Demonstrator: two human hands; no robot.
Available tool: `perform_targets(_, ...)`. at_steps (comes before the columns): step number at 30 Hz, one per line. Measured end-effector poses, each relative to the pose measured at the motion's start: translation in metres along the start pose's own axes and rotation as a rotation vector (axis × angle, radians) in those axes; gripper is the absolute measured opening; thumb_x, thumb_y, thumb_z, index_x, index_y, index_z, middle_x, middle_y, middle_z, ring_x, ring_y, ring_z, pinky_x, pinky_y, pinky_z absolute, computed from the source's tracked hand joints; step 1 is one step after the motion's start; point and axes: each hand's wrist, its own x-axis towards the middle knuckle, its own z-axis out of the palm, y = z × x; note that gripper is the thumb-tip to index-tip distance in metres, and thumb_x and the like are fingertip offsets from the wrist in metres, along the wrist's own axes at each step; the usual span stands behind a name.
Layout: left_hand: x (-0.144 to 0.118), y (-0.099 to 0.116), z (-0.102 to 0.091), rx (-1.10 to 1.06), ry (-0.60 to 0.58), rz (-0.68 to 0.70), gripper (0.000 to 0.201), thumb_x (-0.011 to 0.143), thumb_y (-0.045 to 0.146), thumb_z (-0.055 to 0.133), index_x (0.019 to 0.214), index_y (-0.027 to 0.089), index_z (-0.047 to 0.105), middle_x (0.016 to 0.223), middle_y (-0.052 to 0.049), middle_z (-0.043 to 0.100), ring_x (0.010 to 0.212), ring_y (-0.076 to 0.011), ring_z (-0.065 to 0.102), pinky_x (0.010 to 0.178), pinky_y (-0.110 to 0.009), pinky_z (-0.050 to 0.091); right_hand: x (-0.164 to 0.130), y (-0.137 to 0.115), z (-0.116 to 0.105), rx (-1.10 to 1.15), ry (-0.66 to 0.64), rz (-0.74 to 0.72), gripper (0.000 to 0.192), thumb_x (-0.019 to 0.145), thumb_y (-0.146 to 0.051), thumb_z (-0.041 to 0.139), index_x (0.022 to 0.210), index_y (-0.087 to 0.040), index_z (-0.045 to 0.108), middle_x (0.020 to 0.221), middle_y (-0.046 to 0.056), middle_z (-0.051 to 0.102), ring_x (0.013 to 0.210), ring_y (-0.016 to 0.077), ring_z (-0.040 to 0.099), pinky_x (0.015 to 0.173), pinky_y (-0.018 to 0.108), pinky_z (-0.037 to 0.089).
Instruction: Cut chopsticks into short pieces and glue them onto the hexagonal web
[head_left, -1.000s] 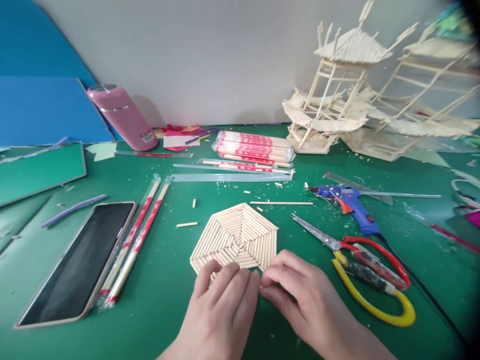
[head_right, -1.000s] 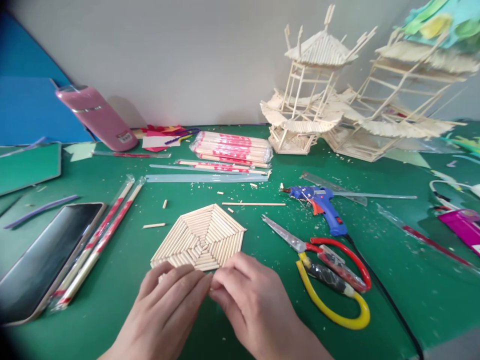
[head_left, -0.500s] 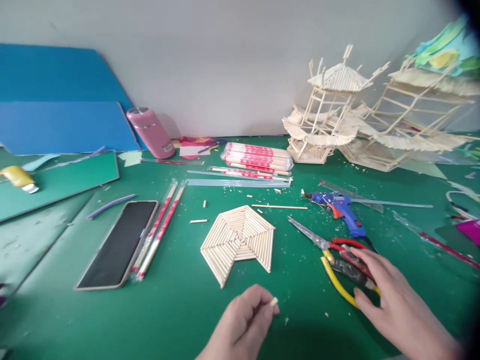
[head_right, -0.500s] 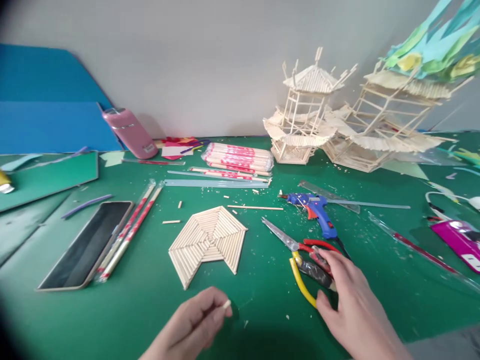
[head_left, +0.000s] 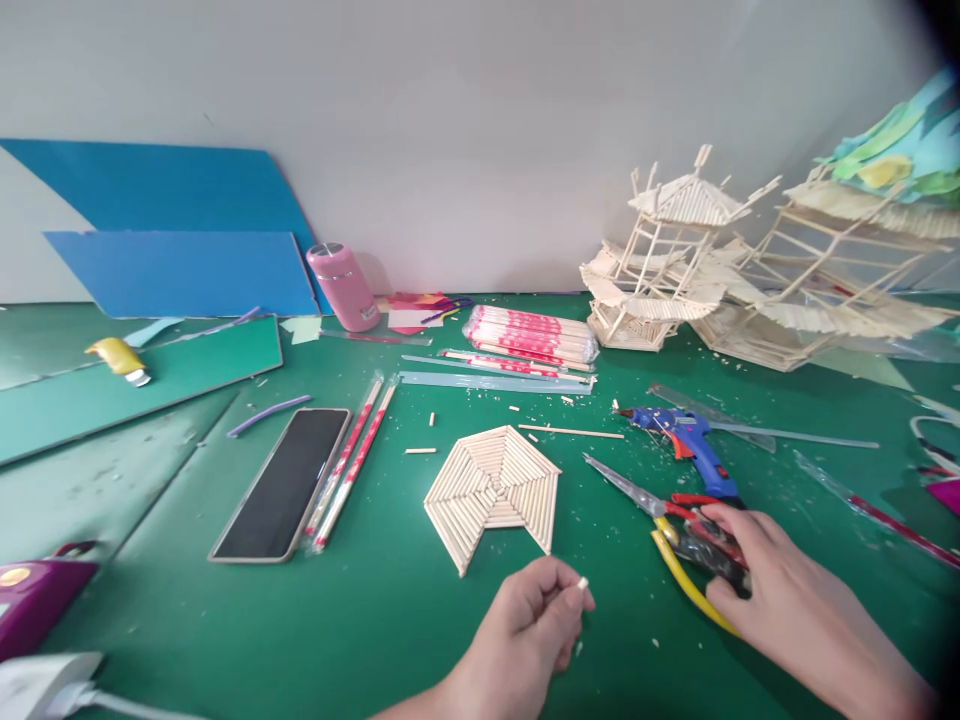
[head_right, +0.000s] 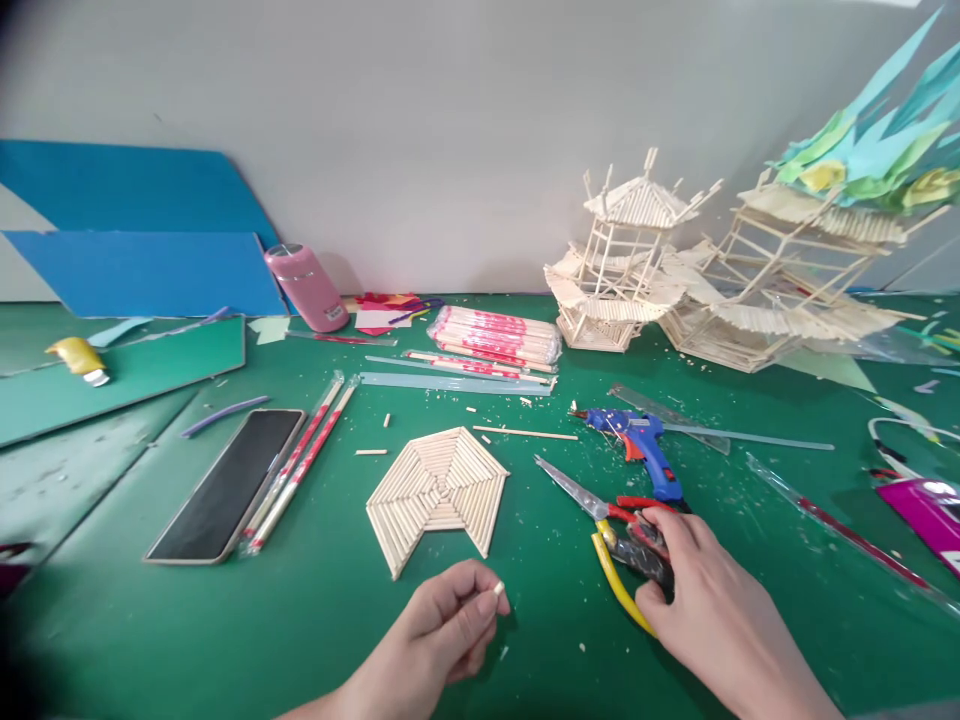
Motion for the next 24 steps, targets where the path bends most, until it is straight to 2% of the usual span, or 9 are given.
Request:
perform_targets(3, 0.005, 0.002, 0.003, -0.080, -0.015, 0.008, 0.041, 0.071, 0.055, 0.058, 0.074, 0.015, 0.050, 0.049, 0.008, 0.035, 0.043, -0.0045, 0.026, 0.044, -0.022, 0.015, 0.000, 0.005, 0.001, 0.039, -0.039, 0.030, 0.046, 0.066, -0.025, 0.047, 0.111, -0.021, 0.044, 0.108, 0.011, 0.057, 0.068, 0.0225, 0.064, 0.056, 0.032, 0.047)
perform_targets(6, 0.009, 0.005, 0.003, -0.143, -0.015, 0.016, 0.039, 0.071, 0.052, 0.061, 0.073, 0.015, 0.050, 0.051, 0.008, 0.034, 0.045, -0.0048, 0.025, 0.045, -0.023, 0.015, 0.001, 0.006, -0.002, 0.131, -0.186, 0.085, 0.037, 0.067, -0.037, 0.053, 0.100, -0.021, 0.052, 0.098, 0.009, 0.062, 0.069, 0.0228, 0.064, 0.057, 0.030, 0.046)
perform_targets(9, 0.013, 0.009, 0.003, -0.189, 0.001, 0.018, 0.036, 0.071, 0.048, 0.063, 0.073, 0.014, 0.052, 0.054, 0.007, 0.035, 0.047, -0.0048, 0.026, 0.047, -0.023, 0.016, 0.003, 0.000, -0.012, 0.223, -0.297, 0.157, 0.038, 0.068, -0.053, 0.053, 0.088, -0.021, 0.058, 0.086, 0.006, 0.065, 0.072, 0.0225, 0.063, 0.060, 0.030, 0.046)
perform_targets(13, 0.018, 0.017, 0.001, -0.231, -0.015, 0.026, 0.035, 0.073, 0.046, 0.063, 0.075, 0.012, 0.056, 0.053, 0.008, 0.032, 0.047, -0.0045, 0.024, 0.048, -0.023, 0.015, 0.004, -0.008, -0.028, 0.304, -0.368, 0.213, 0.035, 0.072, -0.053, 0.051, 0.081, -0.022, 0.062, 0.073, 0.004, 0.066, 0.069, 0.0226, 0.063, 0.061, 0.030, 0.046)
perform_targets(15, 0.021, 0.018, -0.001, -0.267, -0.049, 0.031, 0.033, 0.074, 0.043, 0.063, 0.076, 0.011, 0.058, 0.052, 0.008, 0.030, 0.047, -0.0044, 0.022, 0.048, -0.023, 0.014, 0.002, -0.010, -0.030, 0.457, -0.347, 0.236, 0.031, 0.070, -0.051, 0.055, 0.081, -0.023, 0.062, 0.071, 0.003, 0.066, 0.070, 0.0221, 0.063, 0.062, 0.029, 0.047)
perform_targets(19, 0.024, 0.017, -0.007, -0.312, -0.088, 0.040, 0.027, 0.077, 0.040, 0.062, 0.077, 0.012, 0.059, 0.053, 0.007, 0.031, 0.047, -0.0046, 0.023, 0.049, -0.022, 0.016, -0.008, -0.011, -0.026, 0.955, -0.316, 0.334, 0.034, 0.065, -0.047, 0.063, 0.090, -0.024, 0.063, 0.077, 0.003, 0.066, 0.071, 0.0201, 0.063, 0.062, 0.027, 0.050)
perform_targets(22, 0.022, 0.018, -0.010, -0.237, -0.066, 0.065, 0.028, 0.078, 0.041, 0.059, 0.077, 0.014, 0.059, 0.055, 0.006, 0.034, 0.050, -0.0062, 0.027, 0.050, -0.022, 0.019, -0.015, -0.017, -0.022, 1.261, -0.356, 0.393, 0.028, 0.069, -0.046, 0.062, 0.085, -0.022, 0.062, 0.068, 0.002, 0.064, 0.057, 0.0146, 0.060, 0.047, 0.022, 0.046)
perform_targets(24, 0.020, 0.021, -0.008, -0.109, -0.039, 0.088, 0.029, 0.079, 0.044, 0.057, 0.077, 0.015, 0.059, 0.058, 0.004, 0.037, 0.054, -0.0077, 0.029, 0.051, -0.022, 0.021, -0.017, -0.024, -0.022, 1.361, -0.354, 0.399, 0.029, 0.073, -0.049, 0.057, 0.082, -0.021, 0.060, 0.060, 0.001, 0.060, 0.049, 0.0118, 0.056, 0.040, 0.020, 0.041)
